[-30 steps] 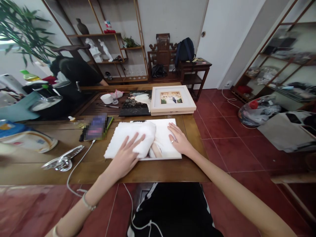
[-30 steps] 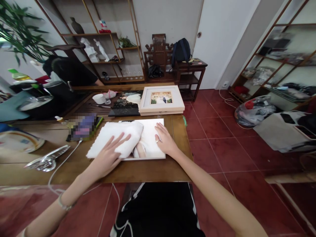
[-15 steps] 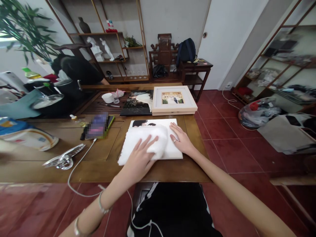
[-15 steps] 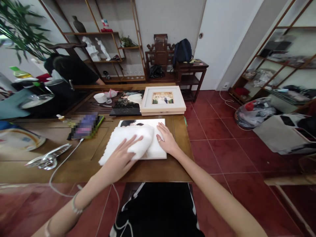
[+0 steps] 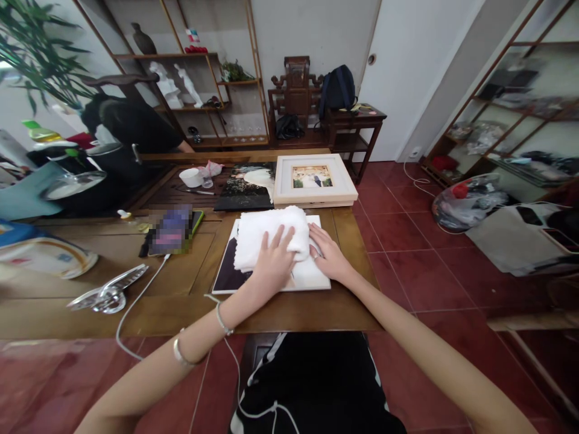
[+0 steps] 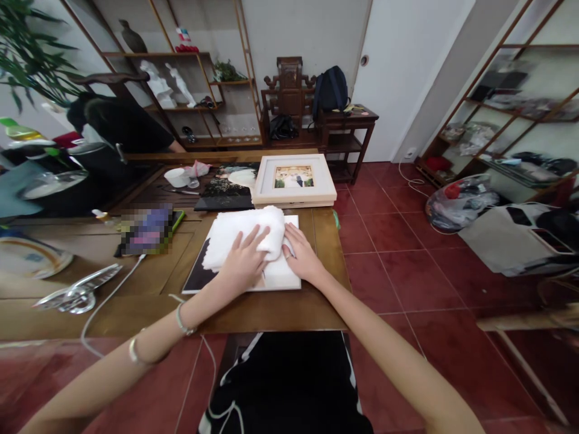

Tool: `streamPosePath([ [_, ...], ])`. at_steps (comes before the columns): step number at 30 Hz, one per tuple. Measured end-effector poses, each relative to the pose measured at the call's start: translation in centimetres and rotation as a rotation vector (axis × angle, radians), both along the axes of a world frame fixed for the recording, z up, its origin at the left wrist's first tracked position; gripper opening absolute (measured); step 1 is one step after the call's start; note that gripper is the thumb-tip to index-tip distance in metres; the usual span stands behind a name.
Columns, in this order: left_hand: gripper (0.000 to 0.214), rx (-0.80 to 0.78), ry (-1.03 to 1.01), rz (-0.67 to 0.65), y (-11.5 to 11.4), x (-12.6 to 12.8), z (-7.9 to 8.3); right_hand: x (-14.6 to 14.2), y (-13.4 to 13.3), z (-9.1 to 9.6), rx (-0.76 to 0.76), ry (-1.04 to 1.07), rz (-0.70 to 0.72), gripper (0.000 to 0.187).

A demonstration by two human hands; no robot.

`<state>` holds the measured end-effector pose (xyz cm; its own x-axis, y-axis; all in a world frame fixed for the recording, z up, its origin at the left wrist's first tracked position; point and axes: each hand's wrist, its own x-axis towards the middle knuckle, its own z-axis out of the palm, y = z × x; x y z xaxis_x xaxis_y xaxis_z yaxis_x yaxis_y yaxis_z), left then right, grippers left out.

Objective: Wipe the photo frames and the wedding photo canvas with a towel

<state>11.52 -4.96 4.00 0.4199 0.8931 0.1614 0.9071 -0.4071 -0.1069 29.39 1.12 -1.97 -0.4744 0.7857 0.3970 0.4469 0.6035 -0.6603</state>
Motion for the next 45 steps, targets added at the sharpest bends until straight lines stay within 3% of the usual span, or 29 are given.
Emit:
streamPosePath([
  [8, 0.012, 0.067, -0.041, -0.109, -10.2, 1.0, 0.3, -0.1, 0.1, 0.1, -0.104, 0.144, -0.064, 0.042],
  [11, 0.012, 0.044, -0.095, -0.175, -12.0, 1.2, 1.0, -0.1, -0.1, 0.5, -0.133, 0.211, -0.096, 0.041],
  [14, 0.015, 0.002, -0.138, -0.160, -10.3, 1.1, 1.8, -0.2, -0.3, 0.8, -0.144, 0.223, -0.116, 0.043],
  [20, 0.025, -0.067, -0.099, 0.041, -1.0, 0.6, 2.4, 0.0, -0.3, 0.7, -0.109, 0.157, -0.097, 0.043],
  [22, 0.029, -0.028, -0.152, 0.051, 1.8, 0.6, 2.8, 0.0, -0.3, 0.7, -0.062, 0.092, -0.054, 0.044],
  [25, 0.035, 0.020, -0.245, -0.023, 4.7, 1.1, 3.4, -0.1, -0.6, 0.7, 0.011, -0.004, 0.004, 0.047],
  [28, 0.034, -0.052, -0.201, -0.189, 6.4, 2.1, 3.7, -0.1, -0.8, 0.8, 0.027, -0.044, 0.026, 0.047],
  [30, 0.033, -0.111, -0.124, -0.259, 7.1, 2.6, 3.8, -0.1, -0.8, 0.8, 0.016, -0.053, 0.023, 0.046],
  [33, 0.034, -0.136, -0.079, -0.217, 7.3, 2.4, 3.9, -0.1, -0.7, 0.8, 0.005, -0.052, 0.018, 0.047],
  [38, 0.038, -0.195, -0.124, -0.143, 6.5, -1.2, 4.2, 0.0, -0.4, 0.5, -0.014, -0.018, 0.004, 0.047],
  [41, 0.035, -0.182, -0.124, -0.072, 4.9, -2.8, 3.6, 0.0, -0.3, 0.5, -0.100, 0.079, -0.046, 0.042],
  [45, 0.025, -0.082, -0.084, -0.063, 1.0, -1.6, 1.7, -0.2, -0.1, 0.6, -0.169, 0.208, -0.117, 0.039],
])
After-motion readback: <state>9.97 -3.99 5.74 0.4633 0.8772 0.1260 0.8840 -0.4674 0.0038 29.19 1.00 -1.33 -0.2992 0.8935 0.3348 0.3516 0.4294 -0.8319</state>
